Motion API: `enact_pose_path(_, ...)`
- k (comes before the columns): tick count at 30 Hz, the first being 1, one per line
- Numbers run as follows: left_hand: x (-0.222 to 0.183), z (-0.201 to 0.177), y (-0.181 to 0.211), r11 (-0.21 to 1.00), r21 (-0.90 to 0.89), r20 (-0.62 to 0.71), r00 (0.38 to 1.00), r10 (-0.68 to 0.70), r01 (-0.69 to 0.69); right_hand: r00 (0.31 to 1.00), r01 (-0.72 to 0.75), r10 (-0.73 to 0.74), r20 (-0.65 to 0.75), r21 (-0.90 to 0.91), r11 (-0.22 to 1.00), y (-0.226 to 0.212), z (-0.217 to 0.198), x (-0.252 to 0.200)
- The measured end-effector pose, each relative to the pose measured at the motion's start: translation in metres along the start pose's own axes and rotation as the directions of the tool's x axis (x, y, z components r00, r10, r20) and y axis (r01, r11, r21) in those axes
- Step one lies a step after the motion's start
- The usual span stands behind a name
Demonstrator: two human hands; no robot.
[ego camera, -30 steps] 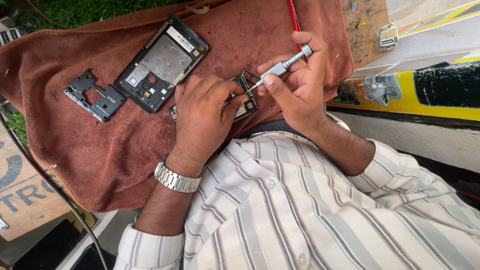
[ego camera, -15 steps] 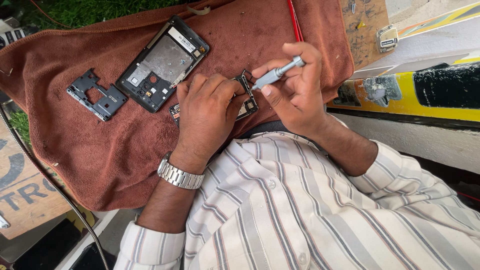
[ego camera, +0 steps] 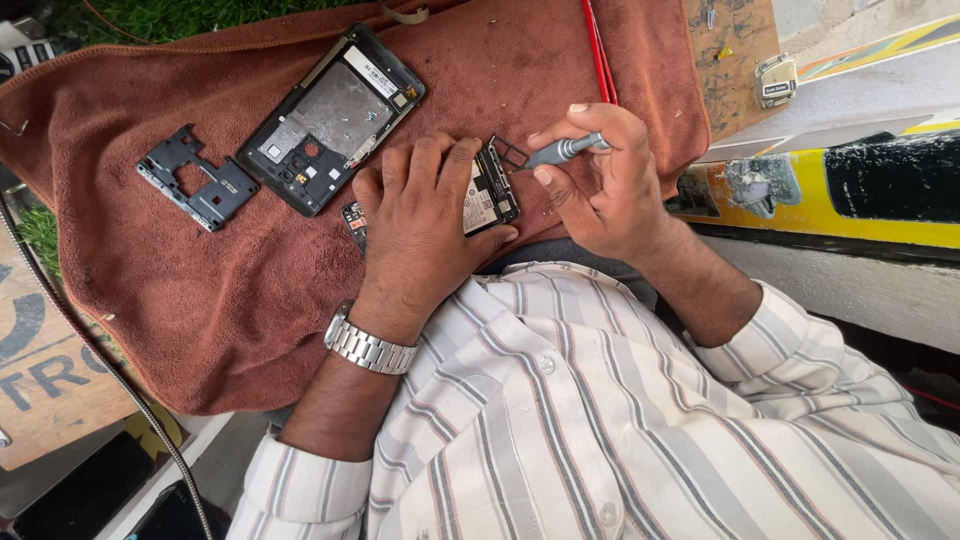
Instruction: The person uses a precision screwdriver to remove screws from a disassembled smartphone chassis. They carefully place the screws on a brown towel and manipulate the phone's internal components, including the motherboard and battery, to access different areas for repair.
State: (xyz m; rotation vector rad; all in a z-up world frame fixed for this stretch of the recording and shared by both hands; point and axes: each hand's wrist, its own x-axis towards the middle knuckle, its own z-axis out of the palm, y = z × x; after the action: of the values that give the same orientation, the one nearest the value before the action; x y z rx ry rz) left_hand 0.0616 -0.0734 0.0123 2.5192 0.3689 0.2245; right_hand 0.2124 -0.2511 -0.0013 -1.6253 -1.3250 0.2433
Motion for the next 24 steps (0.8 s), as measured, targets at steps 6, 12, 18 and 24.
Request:
enact_pose_path(6, 0.000, 0.001, 0.001, 1.000, 0.024, 0.009, 1.000, 0.000, 0.000, 1.000, -0.002, 0.002, 0.021, 0.001, 1.000, 0.006, 0.005, 0.000)
enact_pose_path(12, 0.000, -0.001, 0.001, 1.000, 0.024, -0.005, 1.000, -0.002, 0.002, 0.994, 0.070, -0.062, 0.086, -0.093, 0.993, -0.009, 0.003, 0.016)
enact_pose_path(18, -0.002, -0.003, 0.002, 0.999, 0.043, -0.047, 0.999, -0.010, 0.012, 0.963, 0.180, -0.082, 0.256, -0.390, 0.903, -0.047, -0.018, 0.054)
enact_pose_path(24, -0.008, -0.005, -0.005, 0.999, 0.038, -0.128, 0.991, -0.033, 0.038, 0.909, 0.270, -0.069, 0.411, -0.453, 0.850, -0.067, -0.017, 0.089)
